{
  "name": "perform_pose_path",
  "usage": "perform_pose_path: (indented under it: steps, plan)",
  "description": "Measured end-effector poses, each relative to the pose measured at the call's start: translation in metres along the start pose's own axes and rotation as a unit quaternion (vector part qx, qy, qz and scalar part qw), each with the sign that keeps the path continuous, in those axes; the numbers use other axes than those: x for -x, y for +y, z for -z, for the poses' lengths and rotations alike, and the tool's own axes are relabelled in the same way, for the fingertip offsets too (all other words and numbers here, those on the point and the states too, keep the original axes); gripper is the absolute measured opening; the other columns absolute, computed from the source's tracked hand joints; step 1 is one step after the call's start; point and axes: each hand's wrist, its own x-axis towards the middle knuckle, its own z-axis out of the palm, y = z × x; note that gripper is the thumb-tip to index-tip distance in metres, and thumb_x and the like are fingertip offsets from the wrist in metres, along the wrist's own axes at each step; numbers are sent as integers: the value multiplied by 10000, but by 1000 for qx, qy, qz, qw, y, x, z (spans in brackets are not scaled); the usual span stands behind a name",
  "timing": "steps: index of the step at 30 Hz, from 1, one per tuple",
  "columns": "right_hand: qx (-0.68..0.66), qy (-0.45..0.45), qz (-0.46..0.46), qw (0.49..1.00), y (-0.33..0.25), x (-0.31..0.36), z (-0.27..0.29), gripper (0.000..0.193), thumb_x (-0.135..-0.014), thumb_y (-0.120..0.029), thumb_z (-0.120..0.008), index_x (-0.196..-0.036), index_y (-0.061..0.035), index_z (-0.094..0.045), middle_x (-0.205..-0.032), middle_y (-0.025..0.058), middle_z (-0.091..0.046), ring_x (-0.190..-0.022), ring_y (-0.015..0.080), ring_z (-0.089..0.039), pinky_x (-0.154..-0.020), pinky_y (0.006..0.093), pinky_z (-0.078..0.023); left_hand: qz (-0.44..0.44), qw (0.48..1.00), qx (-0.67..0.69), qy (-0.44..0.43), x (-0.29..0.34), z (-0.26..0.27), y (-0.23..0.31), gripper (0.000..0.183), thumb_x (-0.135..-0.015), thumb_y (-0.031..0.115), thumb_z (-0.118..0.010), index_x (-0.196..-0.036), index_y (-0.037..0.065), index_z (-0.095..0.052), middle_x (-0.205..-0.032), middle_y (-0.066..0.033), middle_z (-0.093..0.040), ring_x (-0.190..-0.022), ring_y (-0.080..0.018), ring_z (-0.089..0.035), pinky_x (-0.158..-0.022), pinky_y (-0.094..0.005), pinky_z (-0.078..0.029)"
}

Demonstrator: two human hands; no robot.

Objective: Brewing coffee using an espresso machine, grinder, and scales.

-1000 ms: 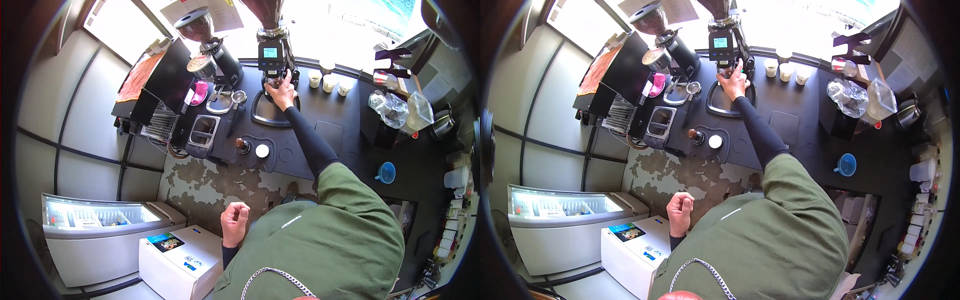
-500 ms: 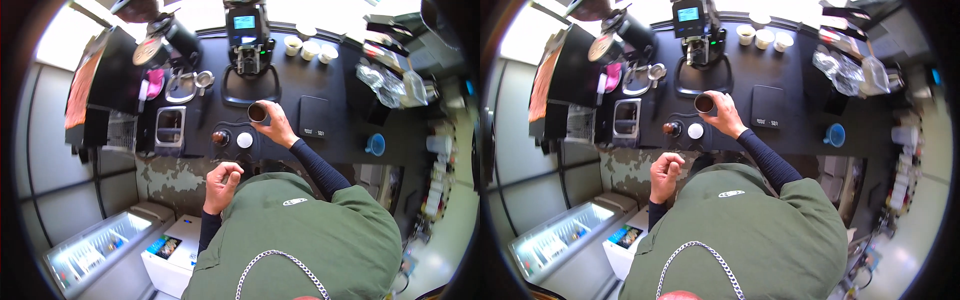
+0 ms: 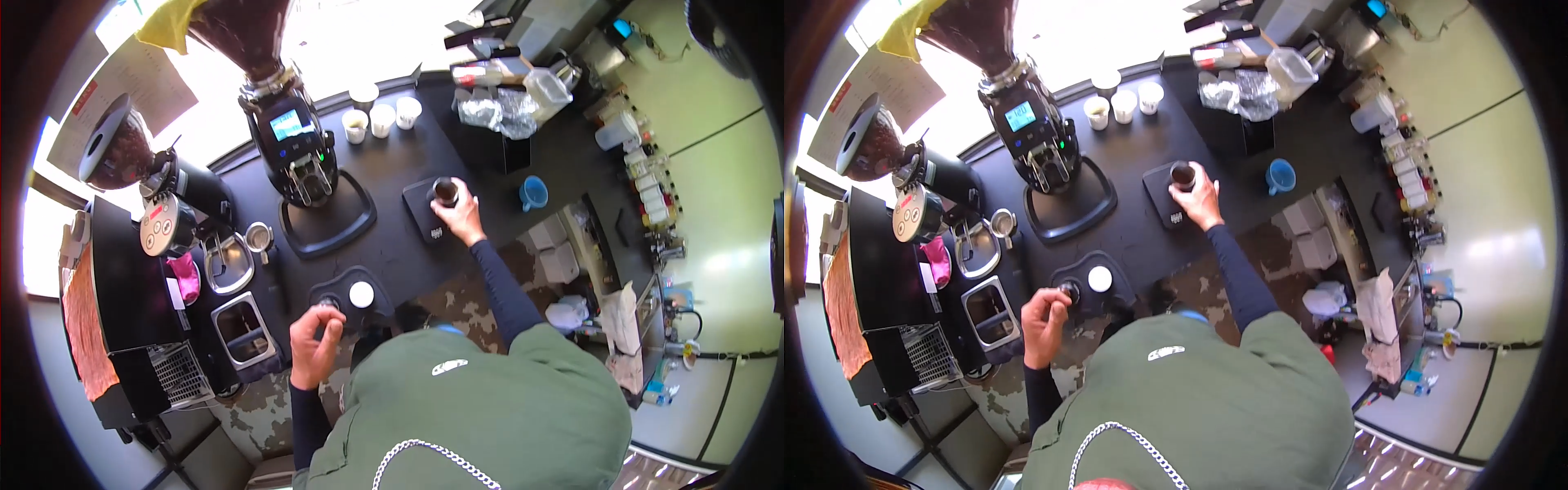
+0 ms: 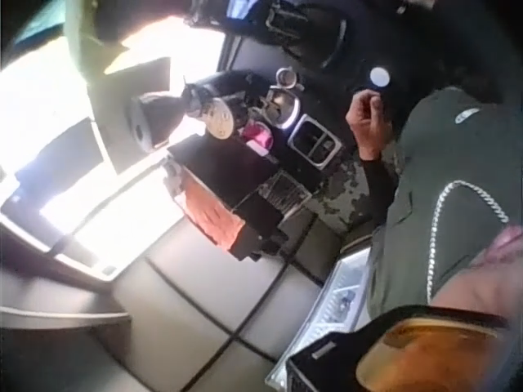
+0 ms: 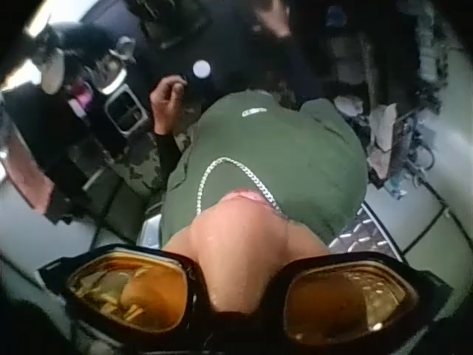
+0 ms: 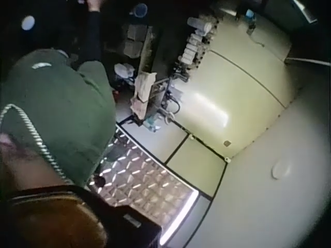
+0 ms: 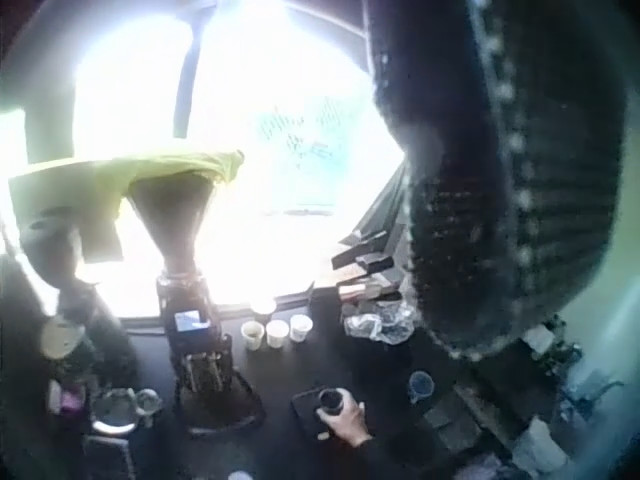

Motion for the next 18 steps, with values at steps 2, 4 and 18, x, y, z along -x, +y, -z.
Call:
perform_pose_path:
  steps: [2, 4, 18]
  plan:
    - [4, -9, -8, 1000, 0, -7, 3, 712, -773, -401, -847, -1363, -161, -529, -1279, 64, -680, -1231, 328, -615, -1077, 674, -322, 14, 1000, 14, -6, -2, 3, 6, 247, -1017, 233, -676, -958, -6, -658, -806, -2, -607, -722, -70, -526, -664, -244, -431]
    - [37, -15, -13, 999, -3, -13, 5, 708, -771, -400, -850, -1360, -171, -532, -1276, 61, -680, -1227, 333, -613, -1072, 653, -330, 5, 1000, 17, 4, -6, -1, 7, 238, -1014, 223, -678, -957, -8, -658, -802, -2, -604, -729, -72, -520, -667, -246, -427]
    - [2, -161, 136, 978, 15, -34, 30, 827, -772, -589, -828, -1421, -185, -515, -1382, 108, -579, -1323, 336, -514, -1118, 778, -199, 75, 994, -14, 81, -17, -152, 12, 251, -1024, 235, -671, -962, -8, -678, -823, 6, -639, -746, -57, -554, -687, -229, -454]
